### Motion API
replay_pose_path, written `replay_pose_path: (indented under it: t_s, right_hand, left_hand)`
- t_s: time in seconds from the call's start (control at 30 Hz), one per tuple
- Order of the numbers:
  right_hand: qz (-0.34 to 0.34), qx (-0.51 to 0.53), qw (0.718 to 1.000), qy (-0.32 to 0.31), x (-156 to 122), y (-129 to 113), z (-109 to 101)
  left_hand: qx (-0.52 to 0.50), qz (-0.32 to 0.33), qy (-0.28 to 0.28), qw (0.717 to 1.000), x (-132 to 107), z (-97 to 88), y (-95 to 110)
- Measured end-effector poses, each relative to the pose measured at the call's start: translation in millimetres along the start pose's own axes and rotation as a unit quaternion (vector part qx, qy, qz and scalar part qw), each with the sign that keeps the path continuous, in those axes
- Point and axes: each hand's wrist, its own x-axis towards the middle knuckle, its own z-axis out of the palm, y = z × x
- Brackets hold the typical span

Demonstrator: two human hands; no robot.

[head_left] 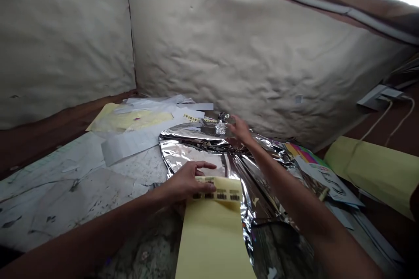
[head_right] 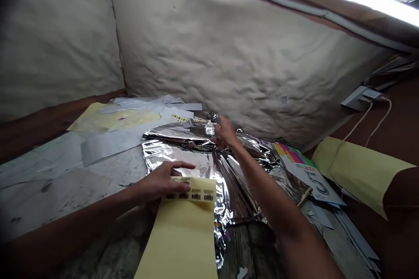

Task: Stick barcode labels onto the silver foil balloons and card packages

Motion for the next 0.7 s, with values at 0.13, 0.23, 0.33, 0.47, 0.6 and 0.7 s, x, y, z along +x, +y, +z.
replay_pose_path:
  t_s: [0.13, 0.23, 0.33, 0.47, 0.6, 0.7]
  right_hand:
    - [-0.043, 0.201, 0.951, -0.229, -78.3, -20.9, -15.7]
    - [-0.012, 0.289, 0.926, -0.243, -133.1, -22.0, -12.8]
    - [0.008, 0.284, 0.946, -0.159, -160.5, -17.4, -4.9]
    - [-0.057, 0.212, 0.969, -0.112, -169.5, -22.4, 2.1]
    - [-0.179, 0.076, 0.98, -0.029, -176.2, -35.5, 10.7]
    - [-0.228, -0.005, 0.973, 0.038, -181.8, -39.7, 17.9]
  left_hand:
    - [0.009, 0.026, 0.073, 0.997, 4.4, -1.1, -2.8]
    - [-0.005, 0.03, 0.072, 0.997, 3.9, 0.4, -2.0]
    - [-0.014, -0.001, 0.052, 0.999, 4.3, 3.3, -4.2]
    - [0.021, 0.002, 0.077, 0.997, 7.5, 7.6, -10.6]
    - [0.087, 0.058, 0.095, 0.99, 9.1, 9.9, -12.0]
    - [0.093, 0.059, 0.099, 0.989, 7.6, 10.6, -9.7]
